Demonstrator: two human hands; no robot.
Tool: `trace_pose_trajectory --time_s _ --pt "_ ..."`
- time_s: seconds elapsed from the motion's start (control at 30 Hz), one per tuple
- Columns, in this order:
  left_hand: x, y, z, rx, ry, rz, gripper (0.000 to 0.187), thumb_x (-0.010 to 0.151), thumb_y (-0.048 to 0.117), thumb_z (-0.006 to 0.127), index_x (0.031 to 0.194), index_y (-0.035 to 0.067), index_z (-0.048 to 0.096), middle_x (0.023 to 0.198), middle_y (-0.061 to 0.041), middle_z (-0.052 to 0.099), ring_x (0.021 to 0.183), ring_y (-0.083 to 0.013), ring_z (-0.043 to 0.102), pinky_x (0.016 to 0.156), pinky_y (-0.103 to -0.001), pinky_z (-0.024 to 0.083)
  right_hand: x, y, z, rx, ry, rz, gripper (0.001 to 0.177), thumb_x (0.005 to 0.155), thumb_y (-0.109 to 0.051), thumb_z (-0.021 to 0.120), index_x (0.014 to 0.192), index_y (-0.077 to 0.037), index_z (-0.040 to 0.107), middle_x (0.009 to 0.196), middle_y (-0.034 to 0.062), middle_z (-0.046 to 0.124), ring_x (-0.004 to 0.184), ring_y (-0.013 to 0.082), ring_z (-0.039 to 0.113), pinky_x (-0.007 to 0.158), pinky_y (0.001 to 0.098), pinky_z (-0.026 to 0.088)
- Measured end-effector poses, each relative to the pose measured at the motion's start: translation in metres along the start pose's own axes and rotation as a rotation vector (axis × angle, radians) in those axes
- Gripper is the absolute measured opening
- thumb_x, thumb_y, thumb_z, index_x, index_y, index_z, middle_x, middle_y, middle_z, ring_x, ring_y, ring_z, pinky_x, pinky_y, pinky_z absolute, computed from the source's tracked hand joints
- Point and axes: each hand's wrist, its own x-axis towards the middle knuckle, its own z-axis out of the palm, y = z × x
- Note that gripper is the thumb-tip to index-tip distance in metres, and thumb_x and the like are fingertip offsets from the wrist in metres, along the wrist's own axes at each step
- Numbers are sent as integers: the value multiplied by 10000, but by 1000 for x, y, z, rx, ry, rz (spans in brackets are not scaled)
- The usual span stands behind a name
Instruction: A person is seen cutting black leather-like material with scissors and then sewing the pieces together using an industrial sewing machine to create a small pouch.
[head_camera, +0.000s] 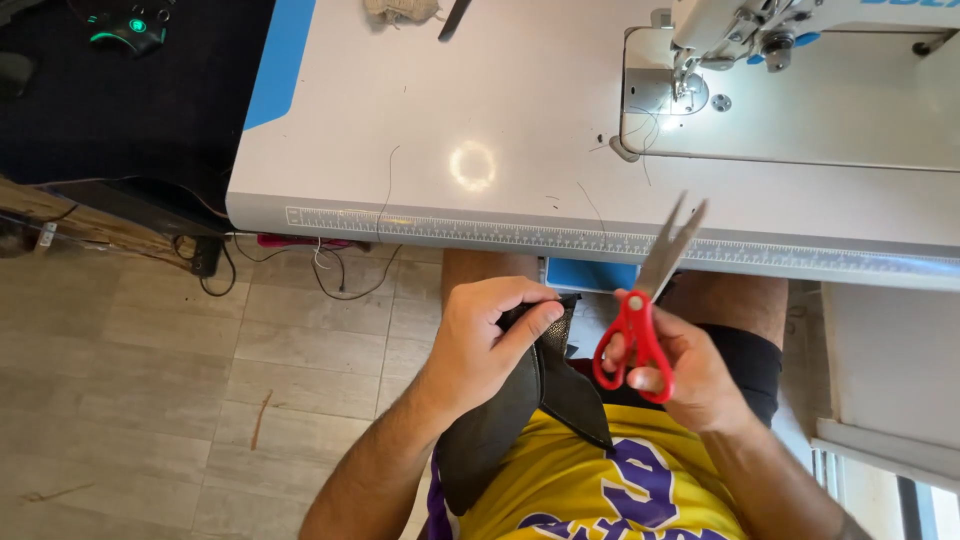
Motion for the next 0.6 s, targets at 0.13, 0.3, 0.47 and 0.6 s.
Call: trace_pose_trajectory --time_s 0.13,0.3,0.47,0.6 --pt "1 -1 3 -4 10 -9 84 961 99 695 954 72 774 725 -80 721 664 -183 691 659 -294 558 -4 7 20 -120 4 46 766 643 -4 909 1342 105 613 807 281 745 717 323 767 628 420 660" --pt "0 -4 3 6 27 -23 95 959 84 684 941 72 775 739 -88 730 692 -221 721 667 -312 568 -5 21 22 -172 -21 32 814 674 34 897 1411 73 553 920 285 744 815 310 784 729 421 653" --pt "0 -7 1 27 6 -21 98 967 90 678 936 62 767 732 -95 719 671 -222 704 660 -316 563 2 23 25 -162 -92 -4 1083 455 -185 1056 1391 81 579 902 256 723 774 270 734 699 415 647" --pt "1 -3 1 59 18 -18 114 975 85 665 913 50 754 717 -105 704 644 -218 681 638 -318 551 13 2 40 -347 -141 -88 885 515 -367 1033 1217 76 725 805 144 717 719 173 687 654 361 631"
